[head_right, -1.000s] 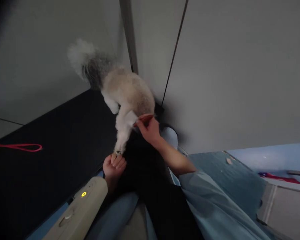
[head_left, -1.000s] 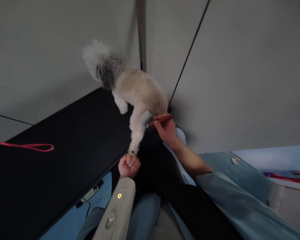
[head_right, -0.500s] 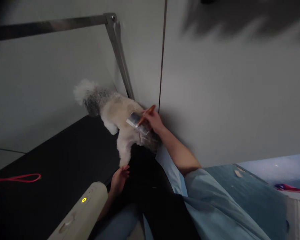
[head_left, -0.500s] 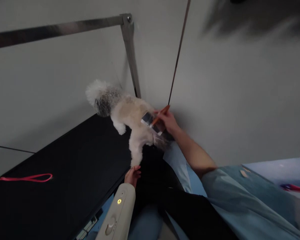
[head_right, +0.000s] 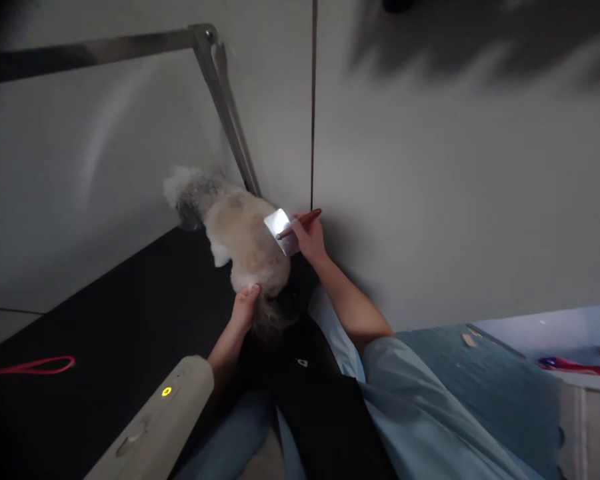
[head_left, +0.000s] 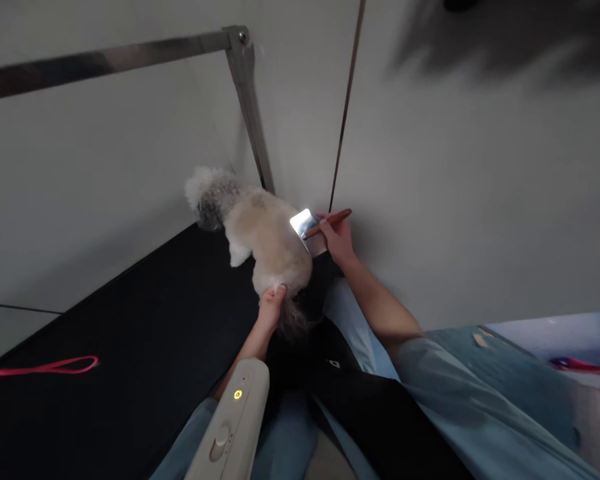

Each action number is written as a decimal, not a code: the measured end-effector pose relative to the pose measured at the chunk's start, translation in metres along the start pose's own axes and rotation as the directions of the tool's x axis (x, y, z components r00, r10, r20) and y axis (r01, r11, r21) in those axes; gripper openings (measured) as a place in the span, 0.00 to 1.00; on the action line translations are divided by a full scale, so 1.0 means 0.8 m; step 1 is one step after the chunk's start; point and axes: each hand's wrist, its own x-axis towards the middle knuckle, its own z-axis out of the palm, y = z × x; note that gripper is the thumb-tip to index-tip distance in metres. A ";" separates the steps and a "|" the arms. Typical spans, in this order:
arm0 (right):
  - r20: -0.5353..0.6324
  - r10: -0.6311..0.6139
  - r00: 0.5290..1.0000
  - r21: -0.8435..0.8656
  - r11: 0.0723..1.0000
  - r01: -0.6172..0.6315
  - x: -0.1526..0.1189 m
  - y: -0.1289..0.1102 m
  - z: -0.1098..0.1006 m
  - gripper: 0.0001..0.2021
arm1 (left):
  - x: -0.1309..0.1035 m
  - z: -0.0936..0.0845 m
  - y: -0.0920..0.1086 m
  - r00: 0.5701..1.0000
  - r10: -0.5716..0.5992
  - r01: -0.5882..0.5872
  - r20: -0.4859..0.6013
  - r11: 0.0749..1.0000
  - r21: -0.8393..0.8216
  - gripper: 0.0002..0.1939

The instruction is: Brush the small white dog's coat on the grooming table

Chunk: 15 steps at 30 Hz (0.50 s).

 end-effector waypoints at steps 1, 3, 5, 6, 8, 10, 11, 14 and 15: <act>0.085 -0.042 0.995 -0.045 0.998 0.046 0.001 -0.003 0.000 0.14 | -0.002 -0.011 0.002 1.000 0.024 -0.024 0.010 1.000 0.017 0.22; 0.336 -0.025 0.942 -0.108 0.992 0.065 -0.006 -0.005 0.007 0.14 | -0.009 -0.034 0.007 0.998 0.067 -0.067 0.011 0.996 0.058 0.24; 0.355 0.002 0.935 -0.141 0.989 0.052 -0.017 -0.007 0.020 0.13 | -0.017 -0.055 0.013 0.993 0.113 -0.111 -0.012 0.988 0.109 0.25; 0.259 -0.023 0.966 -0.148 0.987 0.063 -0.023 -0.008 0.028 0.13 | -0.021 -0.064 0.016 0.991 0.135 -0.131 -0.025 0.983 0.128 0.25; 0.141 -0.097 0.985 -0.157 0.980 0.119 -0.036 -0.012 0.046 0.13 | -0.032 -0.085 0.021 0.986 0.164 -0.156 -0.040 0.976 0.151 0.26; 0.328 -0.118 0.937 -0.147 0.974 0.174 -0.050 -0.018 0.065 0.13 | -0.047 -0.107 0.024 0.985 0.162 -0.152 -0.053 0.975 0.163 0.27; 0.443 -0.101 0.891 -0.132 0.975 0.177 -0.056 -0.021 0.075 0.13 | -0.055 -0.119 0.025 0.985 0.159 -0.145 -0.071 0.975 0.169 0.27; 0.424 -0.053 0.904 -0.119 0.986 0.114 -0.073 -0.033 0.103 0.12 | -0.083 -0.152 0.028 0.977 0.157 -0.131 -0.145 0.976 0.172 0.28; 0.333 -0.052 0.942 -0.118 0.988 0.096 -0.080 -0.037 0.112 0.11 | -0.093 -0.161 0.028 0.975 0.153 -0.127 -0.162 0.979 0.161 0.28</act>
